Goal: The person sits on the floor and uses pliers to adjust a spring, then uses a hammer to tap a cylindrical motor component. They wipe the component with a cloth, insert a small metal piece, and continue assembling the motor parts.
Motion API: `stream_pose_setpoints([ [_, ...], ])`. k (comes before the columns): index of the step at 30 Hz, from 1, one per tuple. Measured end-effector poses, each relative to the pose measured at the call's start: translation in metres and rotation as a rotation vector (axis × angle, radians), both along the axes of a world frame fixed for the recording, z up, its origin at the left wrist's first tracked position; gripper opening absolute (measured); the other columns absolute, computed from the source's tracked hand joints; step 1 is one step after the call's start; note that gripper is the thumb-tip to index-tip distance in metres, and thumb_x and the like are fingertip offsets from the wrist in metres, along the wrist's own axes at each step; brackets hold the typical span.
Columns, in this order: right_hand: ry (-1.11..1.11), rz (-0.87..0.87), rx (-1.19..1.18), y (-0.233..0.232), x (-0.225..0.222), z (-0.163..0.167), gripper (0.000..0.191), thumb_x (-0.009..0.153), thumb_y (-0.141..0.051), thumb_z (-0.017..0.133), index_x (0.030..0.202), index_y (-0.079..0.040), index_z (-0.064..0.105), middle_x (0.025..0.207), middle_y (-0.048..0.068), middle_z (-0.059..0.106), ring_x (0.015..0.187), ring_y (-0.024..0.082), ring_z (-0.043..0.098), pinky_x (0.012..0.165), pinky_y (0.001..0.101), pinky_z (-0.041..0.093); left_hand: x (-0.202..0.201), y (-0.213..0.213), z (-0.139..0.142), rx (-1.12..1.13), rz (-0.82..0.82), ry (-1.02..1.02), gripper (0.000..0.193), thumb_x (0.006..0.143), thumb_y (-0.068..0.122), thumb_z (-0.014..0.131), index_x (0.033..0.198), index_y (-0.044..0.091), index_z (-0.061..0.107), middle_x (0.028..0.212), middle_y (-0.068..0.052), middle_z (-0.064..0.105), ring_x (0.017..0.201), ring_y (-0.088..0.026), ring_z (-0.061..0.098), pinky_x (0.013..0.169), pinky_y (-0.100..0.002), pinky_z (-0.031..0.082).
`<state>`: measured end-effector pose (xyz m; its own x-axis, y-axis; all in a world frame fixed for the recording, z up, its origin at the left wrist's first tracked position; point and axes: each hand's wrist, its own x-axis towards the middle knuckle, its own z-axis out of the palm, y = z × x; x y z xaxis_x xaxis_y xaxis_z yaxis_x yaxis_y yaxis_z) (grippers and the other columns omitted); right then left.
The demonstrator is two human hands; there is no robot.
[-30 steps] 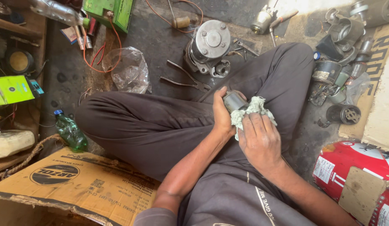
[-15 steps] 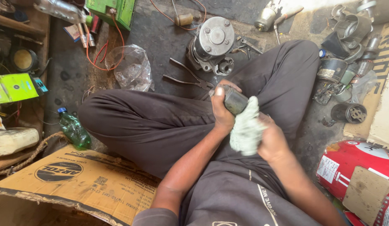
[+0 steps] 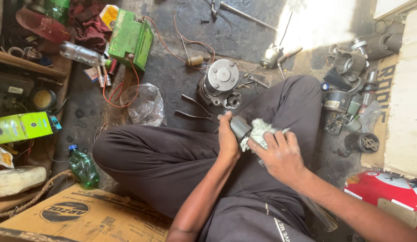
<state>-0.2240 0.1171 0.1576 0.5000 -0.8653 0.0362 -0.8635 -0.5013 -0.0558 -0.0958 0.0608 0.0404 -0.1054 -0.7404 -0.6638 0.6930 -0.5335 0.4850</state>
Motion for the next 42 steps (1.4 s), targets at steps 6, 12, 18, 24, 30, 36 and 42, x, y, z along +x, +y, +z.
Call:
stream_pose_setpoints([
  [6,-0.335,-0.212,0.236,0.002,0.016,-0.006,0.046,0.073,-0.002,0.071,0.119,-0.009,0.071,0.093,0.011,0.057,0.088,0.028,0.062,0.083,0.0428,0.047,0.007,0.004,0.000,-0.065,0.028,-0.044,0.044,0.097,0.039,0.049,0.082,0.001,0.066,0.075,-0.008,0.065,0.066,-0.018,0.062,0.065,-0.033,0.050],
  [12,-0.869,-0.475,0.565,0.014,0.014,-0.029,0.039,0.083,0.001,0.063,0.122,0.006,0.065,0.106,0.013,0.061,0.097,0.028,0.064,0.085,0.0304,0.050,0.001,0.004,-0.003,-0.038,0.041,0.089,0.042,0.099,0.040,0.050,0.082,0.003,0.063,0.073,-0.008,0.062,0.064,-0.018,0.059,0.063,-0.033,0.049],
  [18,-0.956,-0.438,0.415,0.011,0.012,-0.030,0.041,0.088,-0.017,0.054,0.118,0.011,0.064,0.123,0.017,0.055,0.107,0.026,0.060,0.095,0.0329,0.048,-0.007,0.005,-0.016,0.037,0.072,0.430,0.048,0.095,0.044,0.049,0.076,0.003,0.063,0.069,-0.009,0.063,0.063,-0.021,0.060,0.064,-0.034,0.051],
  [24,-1.092,-0.298,0.495,0.000,0.018,-0.020,0.054,0.086,-0.025,0.048,0.123,0.013,0.059,0.130,0.019,0.050,0.118,0.029,0.054,0.102,0.0345,0.042,0.002,-0.003,-0.029,0.044,0.117,0.404,0.053,0.095,0.047,0.048,0.075,0.001,0.065,0.069,-0.010,0.064,0.062,-0.023,0.061,0.063,-0.034,0.050],
  [30,-1.044,-0.609,0.534,-0.012,0.024,-0.024,0.035,0.098,-0.029,0.055,0.111,0.003,0.061,0.106,0.010,0.069,0.100,0.022,0.065,0.087,0.0313,0.050,0.001,-0.004,-0.026,0.088,0.147,0.341,0.049,0.096,0.046,0.047,0.077,0.004,0.063,0.073,-0.009,0.065,0.067,-0.022,0.063,0.067,-0.035,0.053],
  [36,-0.828,-0.569,0.096,-0.018,0.049,-0.027,0.022,0.085,-0.007,0.077,0.101,0.000,0.062,0.091,0.012,0.066,0.077,0.029,0.067,0.070,0.0339,0.054,0.000,-0.009,-0.016,0.110,0.097,0.374,0.052,0.095,0.047,0.046,0.073,0.003,0.063,0.067,-0.008,0.063,0.062,-0.022,0.060,0.063,-0.034,0.051],
  [42,-0.687,-0.378,-0.180,-0.023,0.054,-0.017,0.017,0.080,0.000,0.075,0.095,-0.001,0.068,0.089,0.010,0.067,0.073,0.030,0.068,0.063,0.0379,0.054,0.002,-0.012,-0.020,0.077,0.090,0.352,0.052,0.094,0.047,0.047,0.072,0.003,0.063,0.066,-0.008,0.062,0.061,-0.021,0.059,0.062,-0.033,0.051],
])
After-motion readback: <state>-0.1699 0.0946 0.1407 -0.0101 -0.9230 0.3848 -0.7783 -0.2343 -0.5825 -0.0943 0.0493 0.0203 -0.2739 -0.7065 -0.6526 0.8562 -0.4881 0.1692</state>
